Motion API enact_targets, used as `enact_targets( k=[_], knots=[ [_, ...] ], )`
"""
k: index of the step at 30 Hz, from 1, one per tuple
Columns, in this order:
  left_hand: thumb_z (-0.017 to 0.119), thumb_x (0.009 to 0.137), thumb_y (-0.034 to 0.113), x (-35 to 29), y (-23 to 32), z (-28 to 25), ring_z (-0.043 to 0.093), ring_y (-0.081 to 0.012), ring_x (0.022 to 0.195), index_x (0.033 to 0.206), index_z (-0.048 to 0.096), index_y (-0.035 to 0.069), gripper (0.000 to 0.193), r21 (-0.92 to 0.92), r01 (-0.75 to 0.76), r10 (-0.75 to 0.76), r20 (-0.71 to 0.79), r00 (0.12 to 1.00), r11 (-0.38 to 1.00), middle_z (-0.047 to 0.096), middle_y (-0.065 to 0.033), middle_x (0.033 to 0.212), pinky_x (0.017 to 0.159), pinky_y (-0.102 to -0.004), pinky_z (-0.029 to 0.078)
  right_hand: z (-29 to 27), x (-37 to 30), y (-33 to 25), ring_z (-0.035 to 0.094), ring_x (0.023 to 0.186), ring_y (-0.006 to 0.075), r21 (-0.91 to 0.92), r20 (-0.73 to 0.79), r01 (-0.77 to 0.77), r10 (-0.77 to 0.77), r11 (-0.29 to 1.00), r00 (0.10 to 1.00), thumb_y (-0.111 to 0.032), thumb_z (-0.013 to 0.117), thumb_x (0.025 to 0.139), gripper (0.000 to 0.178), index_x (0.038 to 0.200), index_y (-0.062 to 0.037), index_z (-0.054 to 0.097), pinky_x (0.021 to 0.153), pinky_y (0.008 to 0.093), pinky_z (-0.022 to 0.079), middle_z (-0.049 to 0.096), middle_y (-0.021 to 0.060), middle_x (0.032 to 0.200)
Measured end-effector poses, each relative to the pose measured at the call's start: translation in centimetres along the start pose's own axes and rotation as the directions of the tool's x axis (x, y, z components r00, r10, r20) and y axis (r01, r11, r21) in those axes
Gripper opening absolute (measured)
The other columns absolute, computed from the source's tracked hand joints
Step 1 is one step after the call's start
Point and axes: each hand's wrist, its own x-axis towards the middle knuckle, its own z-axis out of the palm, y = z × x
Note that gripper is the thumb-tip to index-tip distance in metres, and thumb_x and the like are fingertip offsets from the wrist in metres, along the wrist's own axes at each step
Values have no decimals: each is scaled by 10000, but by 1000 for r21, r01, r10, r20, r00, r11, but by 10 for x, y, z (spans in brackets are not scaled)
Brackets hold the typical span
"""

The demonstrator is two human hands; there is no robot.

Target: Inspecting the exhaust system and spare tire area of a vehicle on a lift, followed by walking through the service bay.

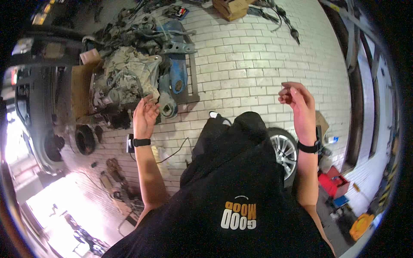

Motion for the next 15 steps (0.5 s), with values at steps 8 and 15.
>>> enact_targets(
  k=[8, 15],
  knots=[
    [499, 1015, 291, -3, 1, -57, 627, -161, 885, 1256, 534, -15, 391, -22, -49, 40, -315, 948, 999, 630, -89, 1008, 746, -267, 477, 91, 103, -7, 606, 818, 127, -278, 184, -34, 88, 960, 979, -143, 499, 991, 251, 1139, 19, 620, 783, 287, 496, 652, 66, 924],
    [524, 997, 289, -33, -21, -92, 621, -136, 878, 1231, 565, -6, 380, -49, -135, 78, -603, 794, 990, 652, -65, 981, 729, -242, 463, 198, 219, 12, 597, 886, 121, -320, 460, 39, 119, 947, 880, -117, 528, 980, 270, 1213, 9, 581, 800, 271, 479, 648, 58, 1006]
  ],
)
